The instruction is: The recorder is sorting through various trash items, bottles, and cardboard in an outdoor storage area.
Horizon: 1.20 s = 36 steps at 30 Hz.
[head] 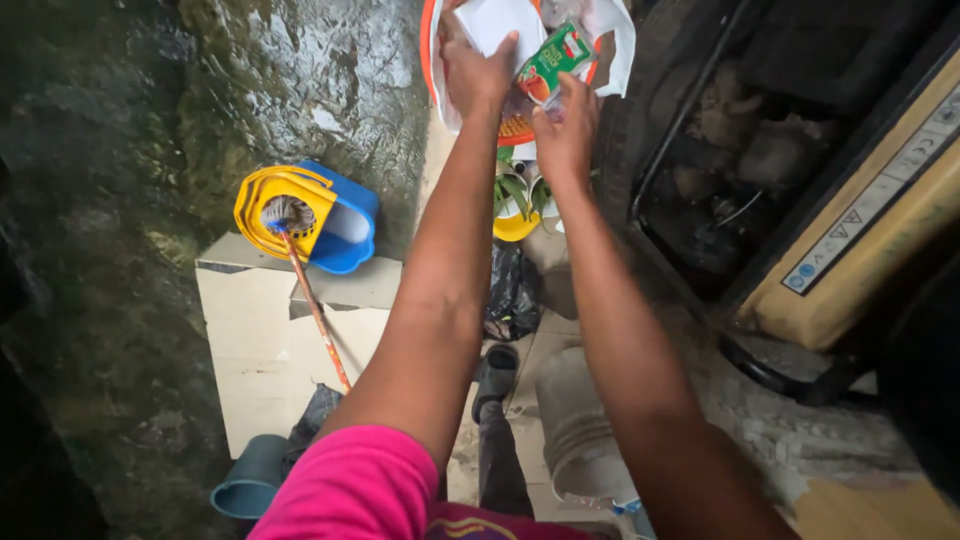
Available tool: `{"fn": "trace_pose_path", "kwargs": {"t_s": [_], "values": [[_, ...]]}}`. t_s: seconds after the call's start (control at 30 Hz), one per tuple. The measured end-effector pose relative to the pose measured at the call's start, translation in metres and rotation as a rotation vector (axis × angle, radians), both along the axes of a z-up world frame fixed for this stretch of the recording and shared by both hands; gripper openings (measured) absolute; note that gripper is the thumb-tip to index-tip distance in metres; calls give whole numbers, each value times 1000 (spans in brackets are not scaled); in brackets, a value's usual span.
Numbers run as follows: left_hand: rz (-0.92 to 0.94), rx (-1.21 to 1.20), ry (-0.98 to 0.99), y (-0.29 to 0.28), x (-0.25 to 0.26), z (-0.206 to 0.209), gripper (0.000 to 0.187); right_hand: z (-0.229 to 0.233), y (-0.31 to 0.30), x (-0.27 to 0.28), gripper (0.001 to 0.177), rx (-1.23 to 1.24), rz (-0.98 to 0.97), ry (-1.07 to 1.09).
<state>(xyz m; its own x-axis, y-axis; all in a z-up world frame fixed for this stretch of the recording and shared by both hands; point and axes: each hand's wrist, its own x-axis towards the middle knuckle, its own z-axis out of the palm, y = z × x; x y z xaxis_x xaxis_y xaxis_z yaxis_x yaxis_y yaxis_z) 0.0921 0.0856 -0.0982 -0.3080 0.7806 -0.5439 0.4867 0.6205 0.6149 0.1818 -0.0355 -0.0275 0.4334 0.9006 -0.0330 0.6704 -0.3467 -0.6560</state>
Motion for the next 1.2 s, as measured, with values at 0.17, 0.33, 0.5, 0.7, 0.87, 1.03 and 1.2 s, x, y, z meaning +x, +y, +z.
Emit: {"fn": "trace_pose_path", "kwargs": {"t_s": [0.17, 0.33, 0.5, 0.7, 0.87, 1.03, 1.2], "values": [[-42, 27, 77, 0, -3, 2, 69, 25, -28, -14, 53, 5, -215, 352], [-101, 315, 144, -29, -20, 47, 60, 42, -45, -16, 52, -33, -248, 357], [-152, 533, 67, -76, -60, 115, 49, 46, -36, -18, 66, 11, -194, 499], [-311, 552, -124, -136, -122, 192, 45, 73, -48, -48, 94, 29, -31, 420], [-424, 362, -197, -151, -141, 215, 55, 90, -72, -73, 96, -110, -75, 730], [-459, 266, -499, -157, -140, 263, 46, 143, -83, -79, 93, -128, -104, 748], [-558, 219, -686, -165, -146, 313, 31, 190, -111, -79, 93, 86, -84, 1031]]}}
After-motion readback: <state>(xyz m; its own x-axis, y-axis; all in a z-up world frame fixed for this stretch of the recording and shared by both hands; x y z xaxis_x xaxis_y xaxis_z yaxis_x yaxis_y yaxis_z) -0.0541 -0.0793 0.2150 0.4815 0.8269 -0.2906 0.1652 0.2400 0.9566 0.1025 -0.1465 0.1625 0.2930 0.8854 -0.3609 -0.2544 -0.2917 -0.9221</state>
